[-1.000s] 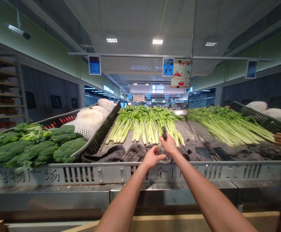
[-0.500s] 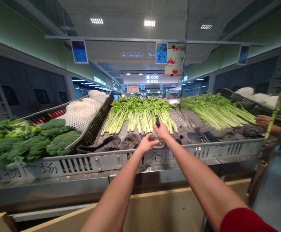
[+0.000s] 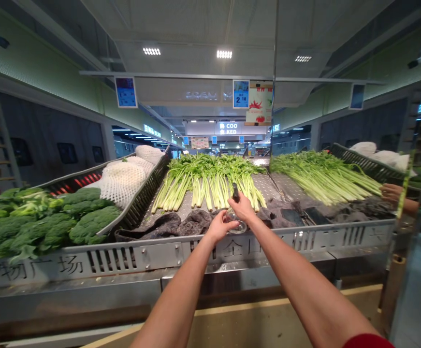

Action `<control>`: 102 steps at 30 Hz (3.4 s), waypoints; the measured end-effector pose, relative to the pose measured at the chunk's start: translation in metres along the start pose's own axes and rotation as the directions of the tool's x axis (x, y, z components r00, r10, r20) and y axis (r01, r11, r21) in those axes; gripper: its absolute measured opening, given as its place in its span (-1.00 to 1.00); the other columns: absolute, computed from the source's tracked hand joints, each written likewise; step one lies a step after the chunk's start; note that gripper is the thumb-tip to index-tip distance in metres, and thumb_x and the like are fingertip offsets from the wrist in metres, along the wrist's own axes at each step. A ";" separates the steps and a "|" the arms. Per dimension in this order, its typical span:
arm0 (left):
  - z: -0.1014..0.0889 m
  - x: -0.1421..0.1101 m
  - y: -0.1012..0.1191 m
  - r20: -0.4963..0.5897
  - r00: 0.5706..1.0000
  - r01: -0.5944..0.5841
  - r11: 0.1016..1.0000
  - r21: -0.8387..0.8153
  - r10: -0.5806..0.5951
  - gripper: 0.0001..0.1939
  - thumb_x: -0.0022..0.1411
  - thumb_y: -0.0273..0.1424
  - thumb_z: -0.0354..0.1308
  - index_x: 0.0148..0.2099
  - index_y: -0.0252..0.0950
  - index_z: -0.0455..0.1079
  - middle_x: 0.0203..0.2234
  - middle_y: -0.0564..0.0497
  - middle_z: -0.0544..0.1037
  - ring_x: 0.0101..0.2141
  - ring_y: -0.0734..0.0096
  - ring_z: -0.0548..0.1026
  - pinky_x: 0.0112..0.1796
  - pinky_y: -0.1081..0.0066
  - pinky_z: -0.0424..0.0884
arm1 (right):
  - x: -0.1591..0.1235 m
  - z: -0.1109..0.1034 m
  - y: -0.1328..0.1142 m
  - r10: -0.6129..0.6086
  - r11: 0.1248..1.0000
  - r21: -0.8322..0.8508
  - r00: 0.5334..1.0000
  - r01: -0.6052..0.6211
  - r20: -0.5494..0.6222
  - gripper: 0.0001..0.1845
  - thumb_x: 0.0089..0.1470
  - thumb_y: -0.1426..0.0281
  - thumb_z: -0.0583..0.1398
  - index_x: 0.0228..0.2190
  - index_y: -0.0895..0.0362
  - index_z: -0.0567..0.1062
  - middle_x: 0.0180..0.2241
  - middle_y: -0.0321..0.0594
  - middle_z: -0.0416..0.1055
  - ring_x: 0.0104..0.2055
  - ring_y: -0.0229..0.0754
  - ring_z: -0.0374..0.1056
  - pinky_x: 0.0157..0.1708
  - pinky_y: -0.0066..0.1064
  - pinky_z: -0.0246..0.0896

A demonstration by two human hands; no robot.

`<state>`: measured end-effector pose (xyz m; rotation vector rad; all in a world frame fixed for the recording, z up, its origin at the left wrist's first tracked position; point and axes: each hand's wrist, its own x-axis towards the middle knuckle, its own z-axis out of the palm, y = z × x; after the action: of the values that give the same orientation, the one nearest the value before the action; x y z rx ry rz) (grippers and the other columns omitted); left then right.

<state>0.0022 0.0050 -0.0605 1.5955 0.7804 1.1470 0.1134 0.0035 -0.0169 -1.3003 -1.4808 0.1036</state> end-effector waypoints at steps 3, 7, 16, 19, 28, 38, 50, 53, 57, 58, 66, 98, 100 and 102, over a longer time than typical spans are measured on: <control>0.000 0.001 -0.002 0.014 1.000 -0.002 1.000 -0.014 0.002 -0.42 -0.32 -0.34 0.30 -0.17 -0.39 0.23 -0.38 -0.04 0.40 -0.33 0.41 0.36 -0.25 0.35 0.26 | 0.001 0.001 0.000 0.005 1.000 -0.004 1.000 -0.005 0.004 -0.77 -0.19 0.26 0.03 -0.46 0.14 0.31 -0.57 -0.34 0.27 -0.55 -0.32 0.14 -0.53 -0.50 0.04; -0.001 0.002 -0.003 0.035 0.999 -0.033 0.999 0.000 0.033 -0.49 -0.31 -0.32 0.29 -0.25 -0.38 0.26 -0.46 0.01 0.40 -0.37 0.42 0.36 -0.28 0.36 0.27 | 0.003 0.001 0.000 0.031 0.999 -0.037 0.999 -0.031 0.010 -0.77 -0.19 0.26 0.04 -0.47 0.15 0.31 -0.57 -0.33 0.27 -0.55 -0.32 0.15 -0.53 -0.49 0.03; -0.001 0.002 -0.001 0.022 1.000 -0.013 1.000 0.015 0.012 -0.51 -0.28 -0.36 0.28 -0.23 -0.38 0.28 -0.43 -0.03 0.42 -0.29 0.36 0.36 -0.18 0.28 0.22 | 0.006 0.002 0.002 0.048 0.998 -0.044 0.999 -0.048 0.014 -0.75 -0.19 0.28 0.04 -0.42 0.16 0.33 -0.53 -0.29 0.30 -0.52 -0.29 0.18 -0.50 -0.47 0.08; -0.001 0.002 -0.001 0.028 1.000 -0.013 1.000 0.026 0.013 -0.51 -0.27 -0.36 0.28 -0.22 -0.38 0.28 -0.41 -0.03 0.43 -0.27 0.35 0.36 -0.16 0.26 0.20 | 0.005 0.002 0.003 0.031 0.999 -0.026 1.000 -0.031 0.004 -0.74 -0.19 0.29 0.04 -0.40 0.16 0.33 -0.52 -0.29 0.31 -0.50 -0.29 0.19 -0.48 -0.47 0.09; 0.001 0.001 0.000 0.012 1.000 -0.006 0.999 0.040 0.005 -0.51 -0.27 -0.36 0.28 -0.21 -0.38 0.28 -0.39 -0.05 0.42 -0.24 0.32 0.34 -0.16 0.30 0.22 | 0.007 0.001 0.001 0.059 0.992 -0.108 0.998 -0.059 -0.010 -0.76 -0.21 0.25 0.05 -0.47 0.15 0.31 -0.57 -0.31 0.28 -0.55 -0.29 0.16 -0.53 -0.46 0.06; 0.000 0.002 -0.001 -0.005 1.000 -0.021 0.998 0.065 0.022 -0.48 -0.27 -0.36 0.28 -0.18 -0.37 0.28 -0.37 -0.06 0.43 -0.25 0.33 0.35 -0.16 0.27 0.22 | 0.004 0.002 0.004 0.016 1.000 0.004 1.000 -0.016 -0.025 -0.80 -0.23 0.28 0.05 -0.49 0.13 0.28 -0.55 -0.32 0.28 -0.53 -0.30 0.18 -0.51 -0.46 0.09; -0.001 0.001 -0.002 -0.018 1.000 -0.022 1.000 0.020 0.023 -0.44 -0.31 -0.39 0.30 -0.17 -0.37 0.28 -0.33 -0.08 0.43 -0.24 0.32 0.36 -0.17 0.28 0.24 | 0.004 0.002 0.005 0.005 1.000 0.020 1.000 -0.004 -0.025 -0.80 -0.24 0.28 0.06 -0.49 0.13 0.27 -0.56 -0.34 0.27 -0.54 -0.31 0.18 -0.51 -0.47 0.08; 0.000 0.000 0.000 -0.016 1.000 -0.005 0.999 0.052 0.006 -0.43 -0.29 -0.38 0.29 -0.14 -0.38 0.26 -0.30 -0.10 0.42 -0.22 0.31 0.34 -0.16 0.29 0.24 | 0.004 0.002 0.004 0.005 1.000 0.004 1.000 -0.005 -0.026 -0.80 -0.24 0.28 0.05 -0.50 0.13 0.27 -0.57 -0.35 0.26 -0.54 -0.32 0.17 -0.51 -0.48 0.07; 0.001 -0.001 0.000 0.004 1.000 -0.005 0.999 0.053 0.005 -0.44 -0.28 -0.37 0.28 -0.14 -0.37 0.26 -0.31 -0.07 0.42 -0.22 0.32 0.35 -0.15 0.30 0.23 | 0.005 0.001 0.003 0.008 1.000 -0.025 0.999 -0.008 -0.035 -0.81 -0.25 0.28 0.06 -0.53 0.14 0.26 -0.60 -0.36 0.23 -0.55 -0.32 0.13 -0.53 -0.48 0.04; 0.001 -0.001 0.000 0.005 1.000 -0.012 0.999 0.049 0.012 -0.44 -0.28 -0.36 0.29 -0.14 -0.36 0.27 -0.31 -0.07 0.42 -0.23 0.32 0.35 -0.15 0.30 0.23 | 0.005 0.001 0.003 0.007 0.999 -0.032 0.999 -0.008 -0.036 -0.82 -0.25 0.28 0.06 -0.54 0.14 0.26 -0.60 -0.36 0.23 -0.56 -0.32 0.12 -0.53 -0.47 0.04; -0.001 0.004 -0.008 -0.018 0.999 -0.029 0.996 0.083 0.031 -0.39 -0.32 -0.31 0.30 -0.13 -0.36 0.29 -0.29 -0.09 0.43 -0.21 0.28 0.34 -0.12 0.28 0.19 | 0.003 -0.002 -0.001 0.012 0.998 -0.069 0.999 -0.014 -0.030 -0.80 -0.24 0.28 0.05 -0.52 0.16 0.29 -0.60 -0.33 0.24 -0.55 -0.30 0.12 -0.53 -0.46 0.02; -0.026 0.006 -0.016 -0.099 0.994 -0.026 0.992 0.123 0.038 -0.33 -0.38 -0.33 0.32 -0.11 -0.33 0.27 -0.35 -0.04 0.44 -0.27 0.33 0.37 -0.17 0.30 0.24 | 0.003 0.021 -0.014 -0.011 1.000 -0.009 0.999 0.011 0.039 -0.81 -0.22 0.28 0.04 -0.51 0.13 0.27 -0.60 -0.35 0.24 -0.56 -0.31 0.14 -0.55 -0.48 0.02; -0.026 0.005 -0.015 -0.089 0.995 -0.032 0.990 0.140 0.045 -0.32 -0.39 -0.32 0.32 -0.11 -0.33 0.27 -0.33 -0.05 0.44 -0.27 0.32 0.37 -0.18 0.29 0.24 | 0.003 0.021 -0.015 -0.015 1.000 -0.022 0.999 0.016 0.042 -0.82 -0.22 0.28 0.04 -0.52 0.14 0.27 -0.60 -0.35 0.24 -0.56 -0.32 0.13 -0.55 -0.49 0.01; -0.027 0.004 -0.013 -0.087 0.995 -0.042 0.985 0.166 0.057 -0.30 -0.39 -0.31 0.32 -0.09 -0.33 0.26 -0.33 -0.05 0.43 -0.27 0.32 0.36 -0.18 0.29 0.25 | 0.003 0.021 -0.016 -0.024 0.999 -0.038 0.999 0.026 0.040 -0.82 -0.22 0.28 0.03 -0.53 0.14 0.26 -0.61 -0.35 0.23 -0.57 -0.33 0.12 -0.56 -0.49 0.00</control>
<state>-0.0206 0.0221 -0.0698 1.7156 0.9197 1.2246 0.0886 0.0106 -0.0126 -1.3170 -1.5388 0.0850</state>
